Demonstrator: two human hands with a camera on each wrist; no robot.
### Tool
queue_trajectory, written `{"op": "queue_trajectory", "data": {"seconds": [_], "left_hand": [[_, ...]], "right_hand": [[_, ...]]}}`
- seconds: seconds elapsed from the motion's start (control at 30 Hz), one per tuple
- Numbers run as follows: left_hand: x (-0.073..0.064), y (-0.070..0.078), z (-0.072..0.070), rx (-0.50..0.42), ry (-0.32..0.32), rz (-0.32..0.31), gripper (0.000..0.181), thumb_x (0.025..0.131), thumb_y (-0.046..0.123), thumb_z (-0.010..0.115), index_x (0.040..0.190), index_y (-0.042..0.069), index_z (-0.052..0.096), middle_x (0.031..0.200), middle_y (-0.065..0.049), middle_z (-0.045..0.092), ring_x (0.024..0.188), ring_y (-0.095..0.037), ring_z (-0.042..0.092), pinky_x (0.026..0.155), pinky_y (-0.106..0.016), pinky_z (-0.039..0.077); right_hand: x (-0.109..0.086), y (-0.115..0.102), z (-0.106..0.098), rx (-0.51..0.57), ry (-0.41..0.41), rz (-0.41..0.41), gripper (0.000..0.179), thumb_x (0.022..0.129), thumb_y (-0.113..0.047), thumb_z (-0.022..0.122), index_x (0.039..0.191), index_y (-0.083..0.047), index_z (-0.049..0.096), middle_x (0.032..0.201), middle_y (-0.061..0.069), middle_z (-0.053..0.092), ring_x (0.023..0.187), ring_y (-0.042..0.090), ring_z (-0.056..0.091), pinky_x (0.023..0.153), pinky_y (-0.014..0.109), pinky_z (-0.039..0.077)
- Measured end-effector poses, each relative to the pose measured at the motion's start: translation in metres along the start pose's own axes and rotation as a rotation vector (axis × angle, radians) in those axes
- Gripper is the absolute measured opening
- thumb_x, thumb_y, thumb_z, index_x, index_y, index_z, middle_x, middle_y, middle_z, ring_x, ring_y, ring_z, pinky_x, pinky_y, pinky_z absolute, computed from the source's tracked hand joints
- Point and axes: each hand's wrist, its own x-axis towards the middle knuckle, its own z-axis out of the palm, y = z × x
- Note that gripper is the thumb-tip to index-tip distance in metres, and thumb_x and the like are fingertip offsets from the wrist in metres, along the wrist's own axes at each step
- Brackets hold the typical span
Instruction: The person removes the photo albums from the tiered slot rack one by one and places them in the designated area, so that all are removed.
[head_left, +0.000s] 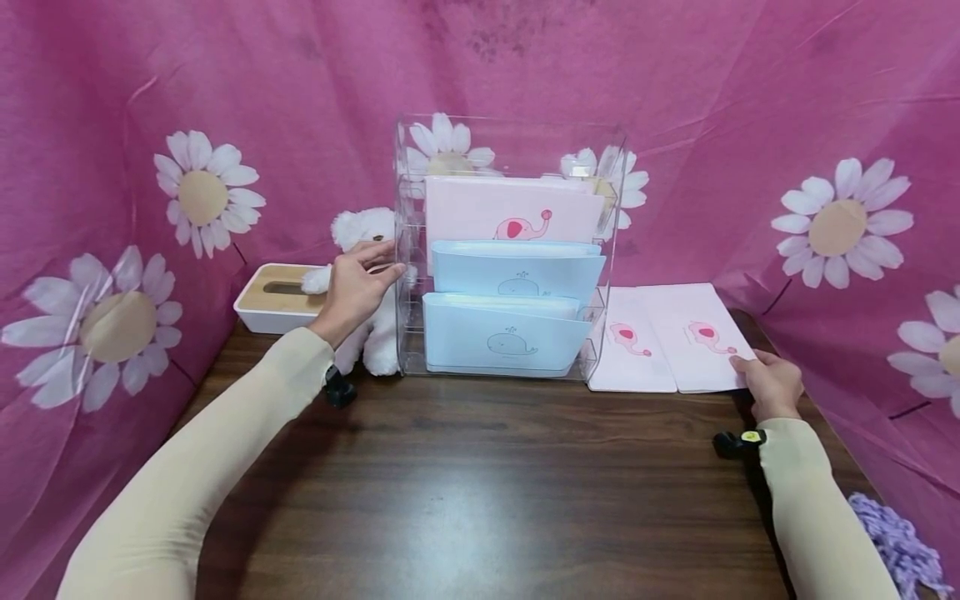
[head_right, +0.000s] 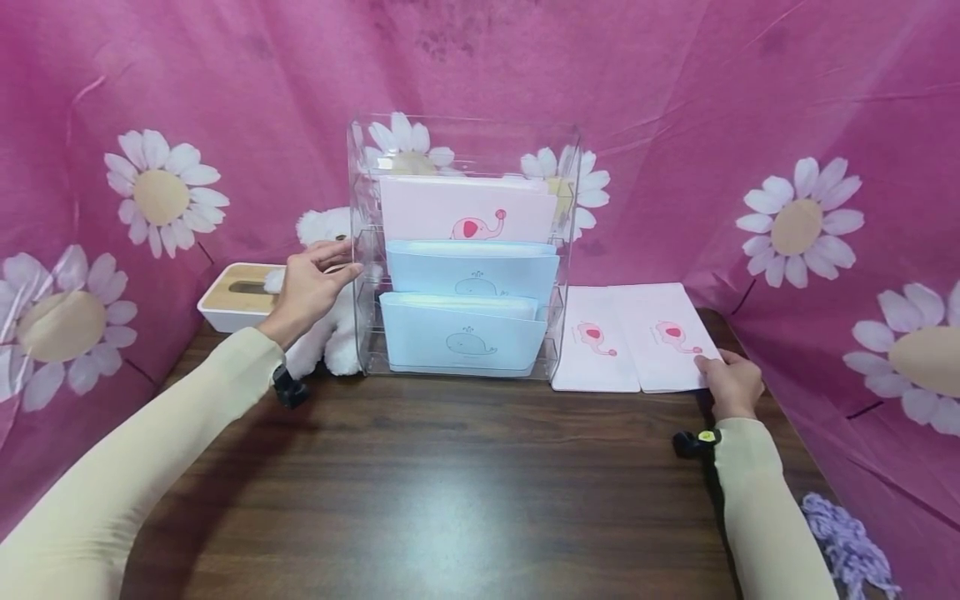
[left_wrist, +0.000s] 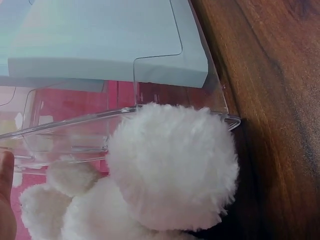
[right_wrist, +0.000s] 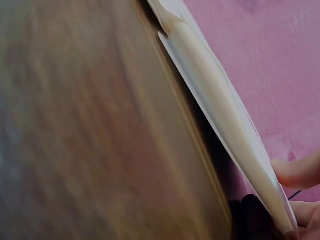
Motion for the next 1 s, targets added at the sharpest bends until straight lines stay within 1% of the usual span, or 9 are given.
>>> {"op": "queue_trajectory", "data": {"seconds": [0.13,0.3,0.43,0.57,0.67,0.77,0.87,0.93,1.0], "left_hand": [[0.0,-0.002,0.0,-0.009,0.0,-0.003,0.045,0.091,0.006,0.073,0.136,0.002,0.063,0.134,-0.017,0.064,0.123,-0.03,0.066,0.105,-0.025,0.055],[-0.001,-0.004,0.0,-0.025,-0.003,-0.009,0.046,0.091,0.006,0.074,0.136,0.001,0.063,0.134,-0.018,0.064,0.123,-0.031,0.066,0.101,-0.022,0.056],[-0.001,-0.005,-0.001,-0.033,0.006,-0.012,0.046,0.09,0.005,0.074,0.135,0.001,0.064,0.134,-0.017,0.065,0.121,-0.03,0.067,0.099,-0.021,0.057],[-0.001,-0.006,0.0,-0.028,0.011,-0.015,0.045,0.09,0.006,0.074,0.134,0.001,0.065,0.132,-0.02,0.067,0.118,-0.028,0.068,0.099,-0.022,0.057],[0.0,-0.006,0.001,-0.016,0.015,-0.028,0.044,0.09,0.008,0.074,0.133,0.004,0.066,0.129,-0.02,0.069,0.116,-0.025,0.069,0.099,-0.023,0.058],[0.001,-0.005,0.001,-0.019,0.014,-0.046,0.043,0.09,0.011,0.075,0.132,0.006,0.067,0.125,-0.018,0.072,0.116,-0.024,0.069,0.098,-0.023,0.058],[0.002,-0.005,0.001,-0.028,0.008,-0.053,0.043,0.09,0.013,0.075,0.132,0.006,0.067,0.124,-0.018,0.072,0.117,-0.024,0.069,0.099,-0.024,0.058],[0.002,-0.004,0.001,-0.028,0.008,-0.058,0.043,0.09,0.014,0.076,0.132,0.007,0.068,0.123,-0.019,0.072,0.116,-0.024,0.069,0.099,-0.024,0.058],[0.001,-0.004,0.0,-0.023,0.013,-0.061,0.042,0.09,0.014,0.076,0.131,0.007,0.068,0.122,-0.018,0.073,0.114,-0.022,0.069,0.099,-0.024,0.058]], "right_hand": [[-0.001,0.001,-0.003,-0.151,-0.019,-0.079,0.066,0.095,-0.045,0.059,0.151,-0.011,0.047,0.156,0.018,0.046,0.129,0.029,0.042,0.073,0.019,0.039],[-0.001,0.0,-0.006,-0.262,-0.052,-0.127,0.066,0.096,-0.046,0.055,0.15,-0.008,0.048,0.156,0.027,0.041,0.138,0.043,0.034,0.063,0.025,0.043],[0.001,-0.002,-0.007,-0.306,-0.066,-0.161,0.066,0.097,-0.045,0.054,0.151,-0.007,0.045,0.158,0.028,0.039,0.141,0.049,0.031,0.084,0.045,0.049],[0.001,-0.007,-0.007,-0.276,-0.035,-0.187,0.066,0.098,-0.043,0.055,0.153,-0.009,0.043,0.158,0.022,0.041,0.147,0.048,0.029,0.113,0.057,0.038],[-0.001,-0.02,-0.007,-0.196,0.037,-0.189,0.064,0.096,-0.042,0.06,0.152,-0.014,0.047,0.153,0.006,0.053,0.15,0.033,0.036,0.125,0.046,0.03],[-0.009,-0.041,-0.007,-0.009,0.092,-0.163,0.061,0.093,-0.036,0.068,0.15,-0.021,0.052,0.136,-0.016,0.066,0.133,0.005,0.055,0.123,0.026,0.034],[-0.02,-0.067,-0.006,0.291,0.079,-0.155,0.06,0.091,-0.022,0.073,0.148,-0.022,0.053,0.112,-0.023,0.066,0.108,-0.008,0.059,0.103,0.007,0.045],[-0.028,-0.084,-0.005,0.503,0.047,-0.189,0.059,0.089,-0.009,0.074,0.145,-0.017,0.056,0.104,-0.019,0.063,0.101,-0.006,0.061,0.09,0.004,0.05],[-0.037,-0.102,-0.004,0.657,0.009,-0.244,0.058,0.088,0.001,0.073,0.142,-0.012,0.057,0.103,-0.015,0.063,0.101,-0.001,0.062,0.079,0.003,0.053]]}}
